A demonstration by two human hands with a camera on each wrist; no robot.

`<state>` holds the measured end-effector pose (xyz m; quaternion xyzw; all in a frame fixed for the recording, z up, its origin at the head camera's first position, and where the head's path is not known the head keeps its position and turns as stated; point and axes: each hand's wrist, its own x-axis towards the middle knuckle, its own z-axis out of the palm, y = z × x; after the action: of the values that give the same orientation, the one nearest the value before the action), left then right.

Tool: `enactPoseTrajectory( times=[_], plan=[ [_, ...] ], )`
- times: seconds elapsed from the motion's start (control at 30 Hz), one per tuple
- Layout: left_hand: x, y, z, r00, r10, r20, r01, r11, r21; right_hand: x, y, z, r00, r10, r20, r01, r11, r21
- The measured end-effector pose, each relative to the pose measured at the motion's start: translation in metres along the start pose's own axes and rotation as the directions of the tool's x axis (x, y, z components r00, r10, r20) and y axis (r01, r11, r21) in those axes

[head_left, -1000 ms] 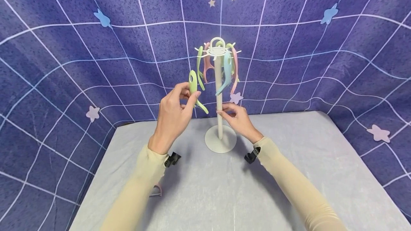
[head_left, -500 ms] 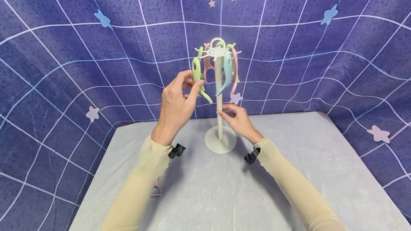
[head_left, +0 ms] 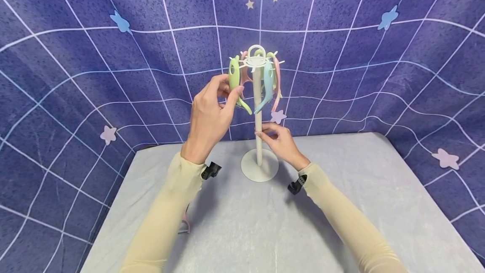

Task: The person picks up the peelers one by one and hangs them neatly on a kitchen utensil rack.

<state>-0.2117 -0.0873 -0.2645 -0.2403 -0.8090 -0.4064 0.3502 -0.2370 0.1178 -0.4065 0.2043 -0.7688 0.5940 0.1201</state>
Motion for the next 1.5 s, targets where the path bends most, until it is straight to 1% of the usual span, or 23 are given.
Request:
enactPoseTrajectory(
  times=[0.3, 0.53, 0.77, 0.93, 1.1, 1.3, 1.5],
  plan=[
    [0.001, -0.002, 0.005, 0.999, -0.017, 0.033, 0.016, 0.999, 0.033, 0.0, 0.0, 0.001, 1.0, -0.004, -0.003, 0.004, 1.0, 0.0],
    [0.0, -0.005, 0.008, 0.999, -0.017, 0.036, 0.016, 0.999, 0.047, 0.0, 0.001, 0.0, 1.0, -0.009, -0.006, 0.009, 1.0, -0.007],
    [0.0, -0.007, 0.009, 0.998, -0.028, 0.049, 0.025, 0.998, 0.059, 0.008, 0.039, 0.001, 0.999, -0.05, -0.007, 0.05, 0.999, -0.018],
    [-0.001, -0.008, 0.01, 0.997, -0.04, 0.058, 0.036, 0.997, 0.063, 0.007, 0.04, 0.001, 0.999, -0.045, -0.008, 0.045, 0.999, -0.019],
    [-0.004, -0.008, 0.01, 0.997, -0.054, 0.061, 0.05, 0.997, 0.063, 0.006, 0.04, 0.001, 0.998, -0.061, -0.009, 0.061, 0.997, -0.047],
    [-0.006, -0.007, 0.009, 0.997, -0.057, 0.051, 0.054, 0.997, 0.057, 0.006, 0.04, 0.0, 0.997, -0.078, -0.01, 0.077, 0.996, -0.053],
    [-0.014, -0.008, 0.006, 0.998, -0.053, 0.039, 0.051, 0.997, 0.05, 0.006, 0.039, 0.001, 0.998, -0.061, -0.008, 0.061, 0.997, -0.052]
  ],
)
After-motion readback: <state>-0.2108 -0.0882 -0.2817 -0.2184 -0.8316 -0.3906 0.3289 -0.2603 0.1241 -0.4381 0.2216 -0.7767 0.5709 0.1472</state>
